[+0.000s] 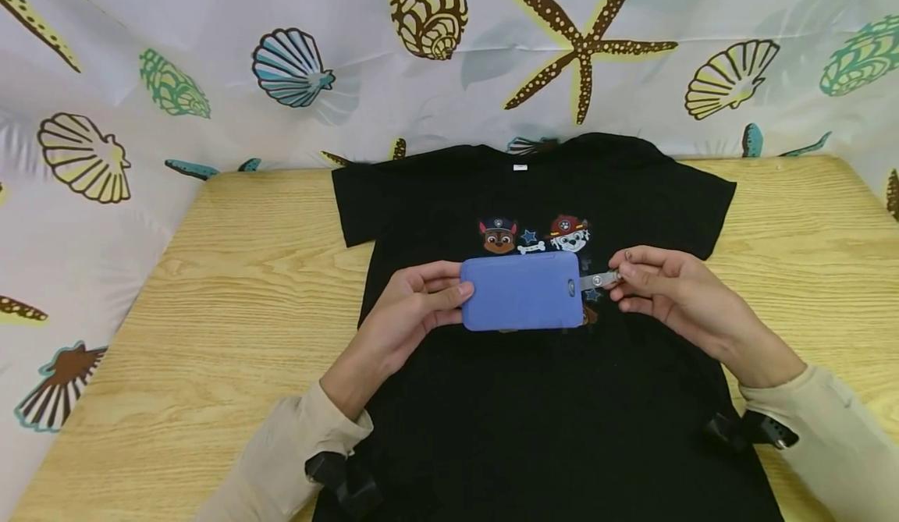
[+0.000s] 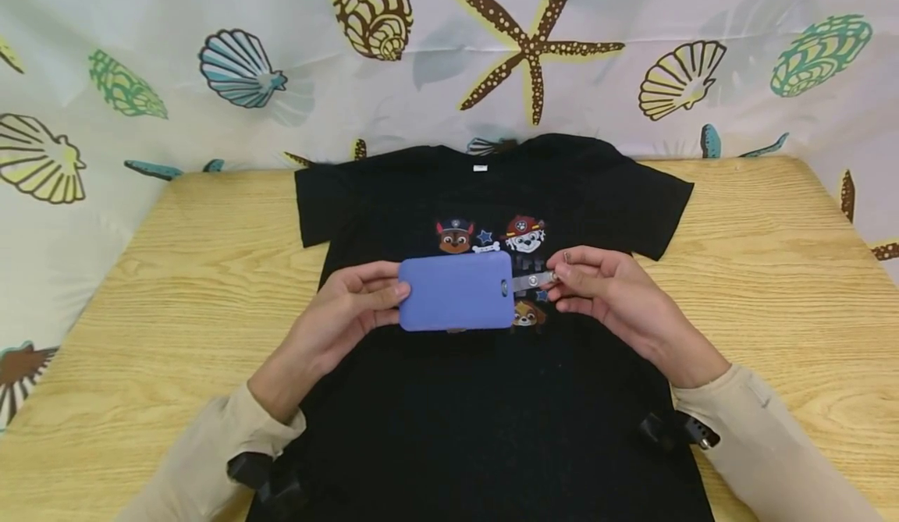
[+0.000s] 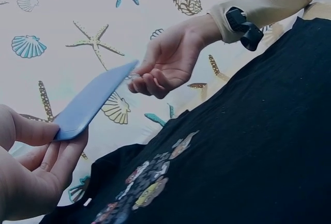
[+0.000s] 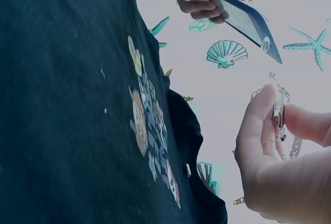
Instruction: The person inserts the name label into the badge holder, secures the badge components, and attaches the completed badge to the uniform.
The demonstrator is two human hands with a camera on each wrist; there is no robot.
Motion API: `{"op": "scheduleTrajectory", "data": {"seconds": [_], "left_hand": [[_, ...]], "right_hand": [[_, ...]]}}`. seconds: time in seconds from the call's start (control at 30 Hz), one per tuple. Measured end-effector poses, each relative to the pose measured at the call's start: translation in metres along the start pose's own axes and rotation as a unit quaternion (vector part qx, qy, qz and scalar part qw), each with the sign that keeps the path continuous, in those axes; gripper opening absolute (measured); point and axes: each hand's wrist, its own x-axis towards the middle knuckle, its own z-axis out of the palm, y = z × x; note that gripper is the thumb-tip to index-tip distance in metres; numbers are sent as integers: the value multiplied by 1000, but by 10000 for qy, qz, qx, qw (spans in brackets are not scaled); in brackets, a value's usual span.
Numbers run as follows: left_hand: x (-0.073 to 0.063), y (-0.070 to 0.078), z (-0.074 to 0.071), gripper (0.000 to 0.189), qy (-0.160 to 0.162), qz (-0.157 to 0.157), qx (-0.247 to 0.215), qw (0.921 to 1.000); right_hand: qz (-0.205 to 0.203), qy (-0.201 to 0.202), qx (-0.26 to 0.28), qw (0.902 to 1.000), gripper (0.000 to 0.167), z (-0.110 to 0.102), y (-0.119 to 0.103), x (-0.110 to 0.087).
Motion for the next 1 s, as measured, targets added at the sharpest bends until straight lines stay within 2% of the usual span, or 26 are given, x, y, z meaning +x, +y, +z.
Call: {"op": "scheduleTrajectory", "data": {"seconds": [0.27, 0.67, 0.9, 1.0], "left_hand": [[2, -3, 0, 29, -19, -53, -82, 10000], [3, -6, 0, 30, -199, -118, -250, 9994], [8, -13, 0, 47, -578, -662, 75, 9961], [10, -17, 1, 47, -699, -709, 159, 9949]], "right_hand": [[27, -419, 598, 9973, 21, 0, 2, 1], [98, -586, 923, 9940, 22, 7, 1, -1], [-52, -670, 1105, 9916, 22, 16, 2, -4], [-121, -776, 1116, 9907, 22, 20, 3, -6]]}}
